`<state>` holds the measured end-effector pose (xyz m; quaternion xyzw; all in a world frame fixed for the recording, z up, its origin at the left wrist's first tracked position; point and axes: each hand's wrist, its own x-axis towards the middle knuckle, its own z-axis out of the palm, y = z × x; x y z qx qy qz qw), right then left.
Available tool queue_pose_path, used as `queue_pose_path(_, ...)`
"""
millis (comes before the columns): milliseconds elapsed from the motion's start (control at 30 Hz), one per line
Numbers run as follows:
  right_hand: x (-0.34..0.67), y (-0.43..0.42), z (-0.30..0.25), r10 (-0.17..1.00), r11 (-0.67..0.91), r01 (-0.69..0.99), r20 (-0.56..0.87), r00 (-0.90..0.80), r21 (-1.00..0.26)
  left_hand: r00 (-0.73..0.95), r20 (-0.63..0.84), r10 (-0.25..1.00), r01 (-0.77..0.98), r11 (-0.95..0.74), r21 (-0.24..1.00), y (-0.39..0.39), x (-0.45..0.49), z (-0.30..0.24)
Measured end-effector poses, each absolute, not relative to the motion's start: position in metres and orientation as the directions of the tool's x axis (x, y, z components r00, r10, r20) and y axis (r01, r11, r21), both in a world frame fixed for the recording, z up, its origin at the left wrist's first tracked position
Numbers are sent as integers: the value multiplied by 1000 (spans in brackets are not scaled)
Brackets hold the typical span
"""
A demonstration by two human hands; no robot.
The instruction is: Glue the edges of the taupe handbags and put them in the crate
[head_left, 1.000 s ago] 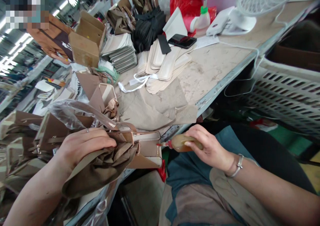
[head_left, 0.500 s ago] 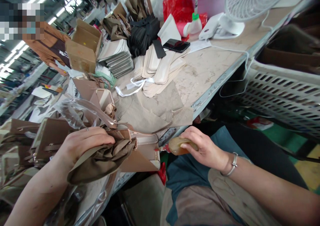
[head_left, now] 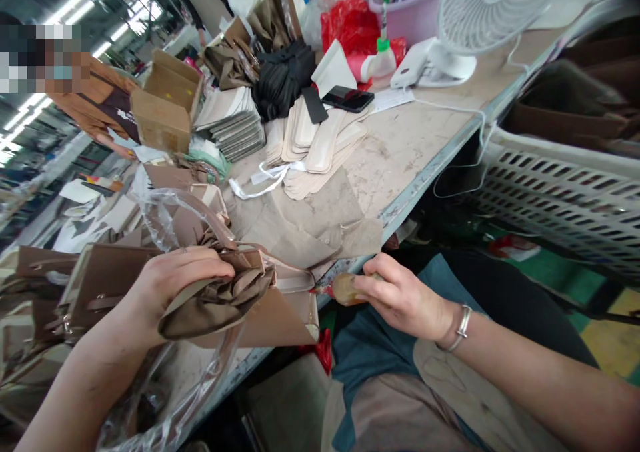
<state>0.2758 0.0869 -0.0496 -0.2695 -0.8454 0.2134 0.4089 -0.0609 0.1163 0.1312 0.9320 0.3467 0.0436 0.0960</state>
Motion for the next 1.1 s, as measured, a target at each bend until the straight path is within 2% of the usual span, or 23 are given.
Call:
queue_pose_path(133, 275, 101, -33, 518, 845, 257, 597, -613, -470, 778, 43, 627, 611, -771, 182, 121, -52, 135)
queue_pose_path(200, 276, 110, -26, 489, 859, 228, 603, -631, -458, 778, 67, 624, 607, -775, 174, 122, -48, 136)
queue_pose_path(367, 282, 123, -25, 577, 805, 207, 651, -493, -556, 762, 69, 644, 624, -758, 188, 124, -48, 135)
queue_pose_path(567, 283, 116, -33, 555, 788, 152, 582, -594, -597, 784, 38, 619, 607, -778, 159, 135, -42, 134)
queue_pose_path(667, 279, 115, -33, 523, 812, 166, 573, -630, -559, 805, 78, 587, 575, -806, 139, 140, -38, 134)
queue_pose_path(767, 277, 116, -34, 501, 843, 193, 602, -622, -502, 790, 69, 609, 597, -790, 140, 141, -36, 134)
queue_pose_path(967, 275, 121, -39, 613, 770, 182, 628, -479, -612, 772, 39, 635, 620, -764, 176, 141, -39, 133)
queue_pose_path(1100, 275, 123, -40, 630, 739, 175, 576, -522, -650, 788, 66, 612, 598, -787, 152, 141, -40, 133)
